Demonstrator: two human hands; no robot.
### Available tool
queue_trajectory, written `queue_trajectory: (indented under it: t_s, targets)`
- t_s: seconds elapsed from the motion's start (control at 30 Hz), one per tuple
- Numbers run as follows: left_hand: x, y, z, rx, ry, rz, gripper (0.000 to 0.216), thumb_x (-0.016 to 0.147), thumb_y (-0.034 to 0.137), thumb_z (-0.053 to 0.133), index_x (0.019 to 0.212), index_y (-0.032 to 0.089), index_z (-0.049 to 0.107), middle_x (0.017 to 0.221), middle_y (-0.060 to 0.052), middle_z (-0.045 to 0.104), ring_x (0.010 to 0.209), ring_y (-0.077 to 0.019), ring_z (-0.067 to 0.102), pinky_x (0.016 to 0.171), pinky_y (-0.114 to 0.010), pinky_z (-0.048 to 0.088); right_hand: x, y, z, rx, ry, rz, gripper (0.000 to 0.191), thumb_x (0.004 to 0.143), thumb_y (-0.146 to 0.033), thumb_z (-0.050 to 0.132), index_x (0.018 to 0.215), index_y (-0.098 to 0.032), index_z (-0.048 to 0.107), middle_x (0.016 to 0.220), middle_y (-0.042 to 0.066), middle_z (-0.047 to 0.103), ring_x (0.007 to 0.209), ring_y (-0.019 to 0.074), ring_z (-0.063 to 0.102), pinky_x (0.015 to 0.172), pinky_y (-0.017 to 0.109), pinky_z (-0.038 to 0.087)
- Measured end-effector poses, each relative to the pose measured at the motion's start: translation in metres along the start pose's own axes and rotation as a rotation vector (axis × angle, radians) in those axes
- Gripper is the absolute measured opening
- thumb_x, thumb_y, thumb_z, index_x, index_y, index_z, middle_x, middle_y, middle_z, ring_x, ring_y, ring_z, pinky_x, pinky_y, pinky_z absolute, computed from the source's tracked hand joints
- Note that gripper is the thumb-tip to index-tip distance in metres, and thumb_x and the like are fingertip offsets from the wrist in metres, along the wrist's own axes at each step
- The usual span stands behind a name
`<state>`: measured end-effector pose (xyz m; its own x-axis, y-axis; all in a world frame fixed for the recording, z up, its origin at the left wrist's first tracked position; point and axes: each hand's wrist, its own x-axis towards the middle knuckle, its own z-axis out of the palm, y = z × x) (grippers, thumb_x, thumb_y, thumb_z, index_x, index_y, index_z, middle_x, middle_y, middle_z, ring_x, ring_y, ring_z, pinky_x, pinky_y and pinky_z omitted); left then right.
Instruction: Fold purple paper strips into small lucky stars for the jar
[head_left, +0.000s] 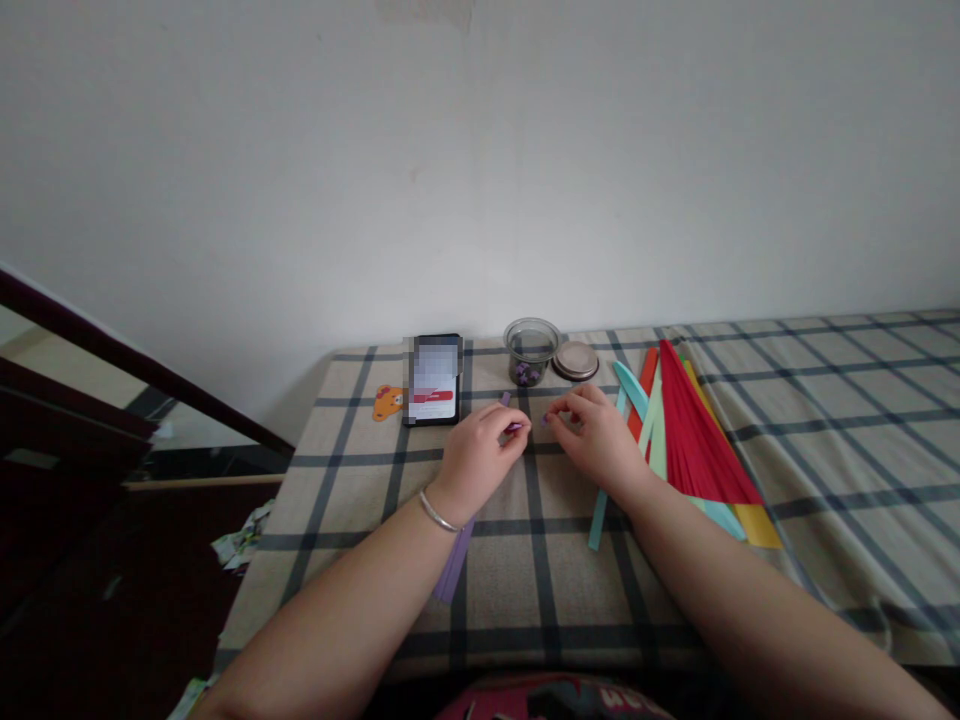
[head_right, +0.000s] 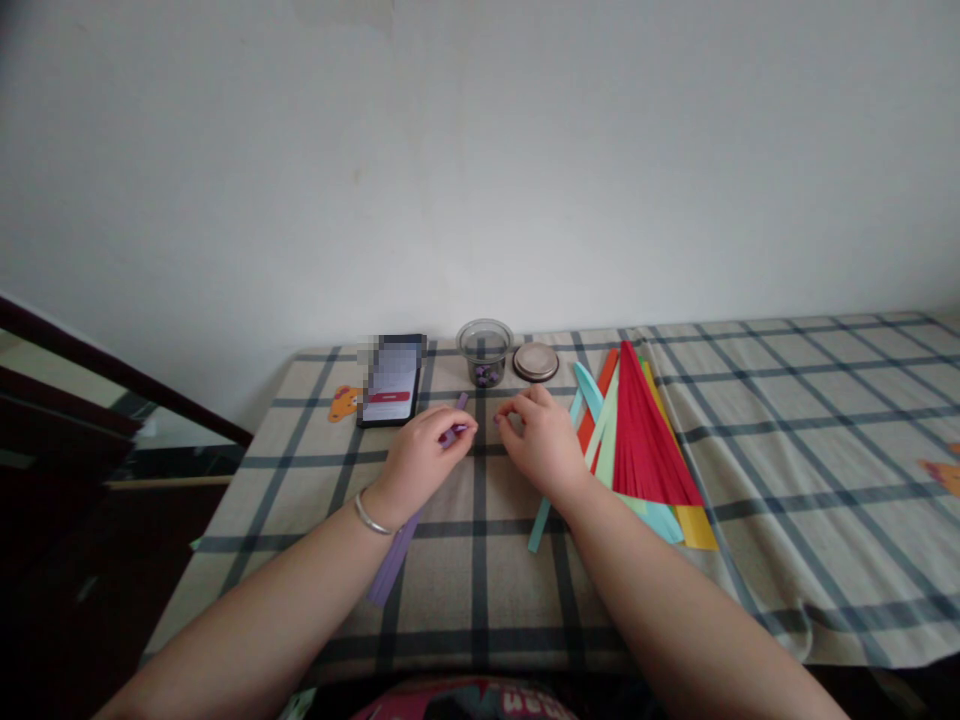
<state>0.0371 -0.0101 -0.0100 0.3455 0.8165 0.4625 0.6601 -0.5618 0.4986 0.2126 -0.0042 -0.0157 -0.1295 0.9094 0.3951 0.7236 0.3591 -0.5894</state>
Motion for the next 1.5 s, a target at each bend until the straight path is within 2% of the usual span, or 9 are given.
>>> queue_trajectory:
  t_s: [0.17,0.4,0.6,0.73,0.83,0.93,1.0,1.33,1.5]
  targets:
    - [0.001,-0.002,0.002,-0.108,0.03,0.038,0.009,0.083,0.017,0.055,0.083,0.018,0.064,0.083,-0.004,0.066,0.082,-0.0161,0.06,0.078,-0.03,0.049,0.001,0.008,0.002,-0.224,-0.043,-0.031,0.013,0.08,-0.022,0.055,0.08,-0.019,0.068,0.091,0.01,0.059,0.087,0.0251,0.056,0.081,0.039,0.044]
    - [0.002,-0.004,0.004,-0.185,0.091,0.017,0.008,0.079,0.014,0.06,0.082,0.018,0.067,0.081,-0.004,0.063,0.08,-0.0145,0.06,0.075,-0.028,0.05,0.0,0.007,0.002,-0.263,-0.035,-0.041,0.015,0.079,-0.021,0.056,0.083,-0.021,0.07,0.094,0.01,0.061,0.092,0.027,0.055,0.084,0.042,0.043]
    - [0.002,-0.002,0.004,-0.215,0.063,-0.006,0.008,0.079,0.013,0.06,0.082,0.019,0.065,0.079,-0.002,0.065,0.076,-0.0142,0.061,0.073,-0.028,0.051,0.002,0.006,0.001,-0.052,0.048,-0.058,0.018,0.079,-0.018,0.053,0.09,-0.019,0.068,0.092,0.009,0.061,0.09,0.0242,0.057,0.083,0.039,0.044]
    - [0.0,-0.003,0.006,-0.245,0.054,-0.057,0.019,0.078,0.014,0.061,0.096,0.019,0.06,0.087,-0.003,0.068,0.079,-0.0143,0.063,0.075,-0.028,0.051,0.001,-0.002,0.001,0.169,-0.036,-0.029,0.014,0.082,-0.024,0.052,0.083,-0.018,0.065,0.079,0.006,0.063,0.077,0.0195,0.058,0.071,0.033,0.046]
    - [-0.001,-0.004,0.007,-0.251,0.033,-0.083,0.032,0.077,0.011,0.06,0.107,0.019,0.053,0.084,-0.002,0.067,0.08,-0.0145,0.064,0.078,-0.029,0.051,-0.001,-0.006,0.002,0.264,-0.109,0.026,0.015,0.082,-0.028,0.053,0.082,-0.018,0.065,0.077,0.005,0.065,0.071,0.0178,0.058,0.066,0.031,0.046]
    - [-0.003,-0.003,0.007,-0.228,0.014,-0.059,0.035,0.077,0.01,0.059,0.109,0.019,0.048,0.081,-0.001,0.066,0.08,-0.015,0.064,0.079,-0.03,0.05,-0.001,-0.008,0.002,0.258,-0.114,0.02,0.012,0.079,-0.026,0.057,0.081,-0.02,0.067,0.081,0.004,0.069,0.081,0.0195,0.061,0.078,0.035,0.045]
    - [-0.004,-0.004,0.007,-0.214,0.007,-0.039,0.035,0.078,0.011,0.059,0.109,0.019,0.046,0.08,-0.001,0.065,0.08,-0.0153,0.064,0.079,-0.03,0.05,-0.001,-0.008,0.002,0.252,-0.129,0.035,0.012,0.078,-0.026,0.058,0.079,-0.02,0.067,0.081,0.004,0.07,0.082,0.0203,0.062,0.08,0.036,0.044]
    - [-0.005,-0.003,0.008,-0.187,-0.035,-0.02,0.034,0.08,0.021,0.062,0.108,0.019,0.043,0.077,0.0,0.064,0.076,-0.0157,0.065,0.074,-0.03,0.05,-0.001,-0.004,0.003,0.33,-0.201,0.103,0.015,0.078,-0.03,0.057,0.075,-0.019,0.067,0.073,0.004,0.068,0.069,0.0178,0.062,0.064,0.03,0.047]
    - [-0.004,-0.002,0.007,-0.132,-0.031,0.024,0.021,0.08,0.016,0.06,0.097,0.019,0.049,0.086,-0.002,0.063,0.08,-0.0158,0.063,0.073,-0.029,0.051,-0.001,-0.004,0.004,0.384,-0.217,0.147,0.015,0.078,-0.031,0.056,0.075,-0.018,0.063,0.073,0.004,0.067,0.067,0.0171,0.061,0.063,0.03,0.047]
